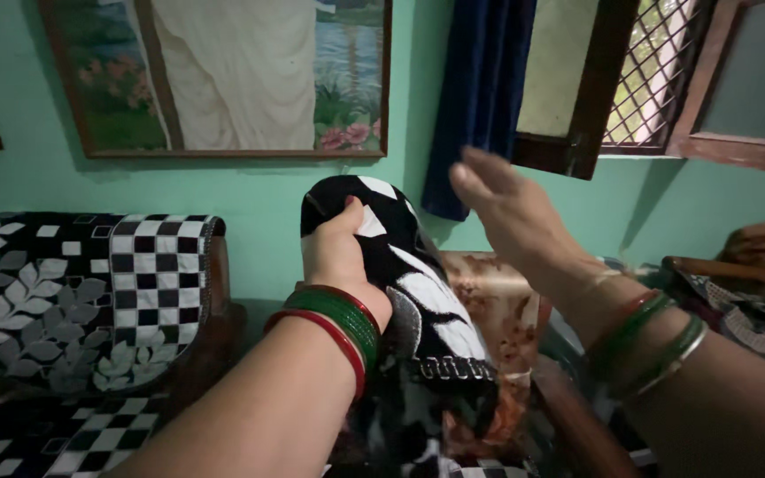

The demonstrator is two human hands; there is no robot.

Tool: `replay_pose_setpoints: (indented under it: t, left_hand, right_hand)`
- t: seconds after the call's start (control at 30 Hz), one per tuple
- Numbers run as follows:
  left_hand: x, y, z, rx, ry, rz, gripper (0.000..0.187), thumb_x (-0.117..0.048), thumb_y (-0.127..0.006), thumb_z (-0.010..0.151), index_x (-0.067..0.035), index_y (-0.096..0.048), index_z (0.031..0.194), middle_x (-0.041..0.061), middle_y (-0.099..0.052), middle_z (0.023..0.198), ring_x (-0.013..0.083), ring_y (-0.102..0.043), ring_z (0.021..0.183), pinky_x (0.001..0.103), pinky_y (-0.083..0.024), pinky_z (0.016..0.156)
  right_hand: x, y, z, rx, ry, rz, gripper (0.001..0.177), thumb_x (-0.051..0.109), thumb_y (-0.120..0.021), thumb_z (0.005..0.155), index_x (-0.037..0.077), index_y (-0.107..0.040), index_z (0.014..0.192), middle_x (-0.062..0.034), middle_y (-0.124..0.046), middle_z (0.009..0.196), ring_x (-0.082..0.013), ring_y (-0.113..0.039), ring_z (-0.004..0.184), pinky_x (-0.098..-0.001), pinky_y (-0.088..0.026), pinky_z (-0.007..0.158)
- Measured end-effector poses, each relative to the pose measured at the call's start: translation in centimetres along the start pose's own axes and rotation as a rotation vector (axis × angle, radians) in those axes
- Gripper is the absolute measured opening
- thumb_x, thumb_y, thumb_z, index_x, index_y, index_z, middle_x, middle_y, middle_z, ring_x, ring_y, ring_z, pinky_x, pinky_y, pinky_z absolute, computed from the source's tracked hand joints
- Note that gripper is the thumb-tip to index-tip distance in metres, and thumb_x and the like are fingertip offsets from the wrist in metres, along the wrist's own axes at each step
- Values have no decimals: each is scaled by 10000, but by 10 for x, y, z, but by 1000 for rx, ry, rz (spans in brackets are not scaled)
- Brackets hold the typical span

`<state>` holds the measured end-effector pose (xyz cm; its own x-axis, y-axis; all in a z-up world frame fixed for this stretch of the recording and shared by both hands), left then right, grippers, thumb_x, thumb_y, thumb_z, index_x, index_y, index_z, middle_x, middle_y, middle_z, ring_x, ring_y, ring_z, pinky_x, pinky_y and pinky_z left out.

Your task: The person adjusts and fits patterned covers onto the backs of wooden armchairs by hand and smooths the fabric.

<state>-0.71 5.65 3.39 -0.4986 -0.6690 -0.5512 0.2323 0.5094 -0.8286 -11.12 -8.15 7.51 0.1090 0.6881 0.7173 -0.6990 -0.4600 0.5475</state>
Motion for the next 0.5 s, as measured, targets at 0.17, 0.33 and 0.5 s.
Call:
replay_pose_setpoints:
  t: [0.17, 0.33, 0.5]
  left_hand:
    - [2, -1, 17, 56, -18, -25, 344, -332, -713, 862, -128, -711, 1139, 75, -731, 1137, 280, -670, 1020, 456, -536, 923]
    - [3, 15, 25, 0, 47, -8, 344, -344, -701, 880, -146, -695, 1161, 70, -723, 1157, 271, -656, 1032, 458, -529, 922]
    - [-5, 22, 16, -98, 1, 18, 357, -313, -721, 886, -136, -676, 1193, 71, -686, 1195, 273, -659, 1070, 480, -541, 948]
  right_hand:
    - [-17, -42, 0, 138, 19, -115, 683, 556, -411, 1050, 282, -354, 1672, -116, -490, 1596, -288, -423, 1463, -454, -347, 1180]
    - [-110, -69, -19, 307, -139, -11, 640, 503, -449, 1022, 232, -374, 1596, -113, -474, 1597, -247, -447, 1457, -416, -367, 1186]
    - [-102, -32, 5, 155, -209, -31, 642, 483, -460, 1006, 222, -354, 1583, -103, -419, 1625, -248, -419, 1482, -427, -351, 1199]
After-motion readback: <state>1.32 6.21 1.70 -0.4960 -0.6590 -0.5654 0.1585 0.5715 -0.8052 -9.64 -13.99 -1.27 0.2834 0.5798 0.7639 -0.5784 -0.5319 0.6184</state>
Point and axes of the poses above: each hand's wrist, its own z-axis towards the middle knuckle, its own y-axis out of the back of the hand, x = y × z, the point moved 4 cm from there along z, towards the middle knuckle
